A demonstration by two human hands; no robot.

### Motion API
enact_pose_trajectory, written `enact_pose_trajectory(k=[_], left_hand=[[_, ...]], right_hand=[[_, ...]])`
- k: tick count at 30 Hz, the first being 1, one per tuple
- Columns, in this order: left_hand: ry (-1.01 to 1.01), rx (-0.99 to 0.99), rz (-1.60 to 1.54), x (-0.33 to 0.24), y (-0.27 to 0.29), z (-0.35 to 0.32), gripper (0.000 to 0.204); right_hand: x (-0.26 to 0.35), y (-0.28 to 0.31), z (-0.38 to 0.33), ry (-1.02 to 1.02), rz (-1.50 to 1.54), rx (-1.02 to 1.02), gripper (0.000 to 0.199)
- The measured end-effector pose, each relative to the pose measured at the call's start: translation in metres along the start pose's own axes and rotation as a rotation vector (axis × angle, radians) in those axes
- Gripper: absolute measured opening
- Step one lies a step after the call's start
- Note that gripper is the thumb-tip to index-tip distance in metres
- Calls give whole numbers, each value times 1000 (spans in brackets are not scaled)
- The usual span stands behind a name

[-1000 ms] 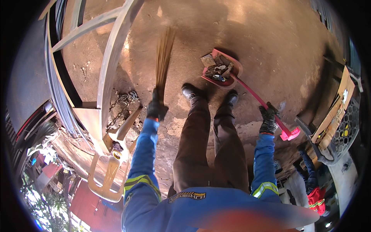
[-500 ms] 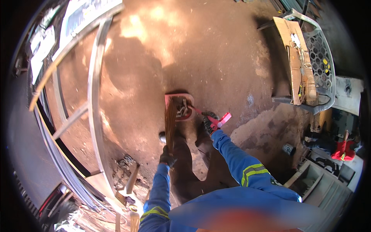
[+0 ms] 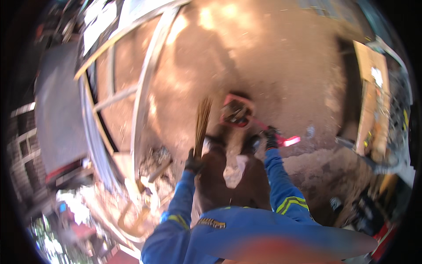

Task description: The person sweeps debris and dust from a cluttered workshop floor using a traditional straw broom and a pink dustpan. They gather the swept material into the dustpan and transfer it into a green sack. The person moves around the workspace, sweeping different areas and occasionally adjusting the position of the dustpan.

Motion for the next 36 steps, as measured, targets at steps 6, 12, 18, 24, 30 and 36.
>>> enact_pose_trajectory(k=[6,12,18,24,30,36], left_hand=[[121,-102,-584,68,3,65,84],[336,-344,-453,164,32,208,89],[641,-312,-1097,171,96,405,65],[632,-522,-576,172,120,541,61],[618,-526,-852,159,63,516,74],[706,-499,-743,127,75,408,76]], right_hand=[[33,25,52,-14,-36,-266,33],[54,17,95,262,-156,-301,29],[133,-52,96,11,-41,-412,29],[193,-132,111,71,37,-389,26],[247,-233,143,154,-104,-236,27],[250,-266,191,176,-213,-156,35]])
Point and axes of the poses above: each hand's wrist, its own z-axis towards the middle knuckle, its own y-axis out of the back of the hand, x = y × z, the point moved 3 cm from there along z, towards the middle knuckle, and after that the axes turned 5 degrees about -x, right-handed, at the moved point
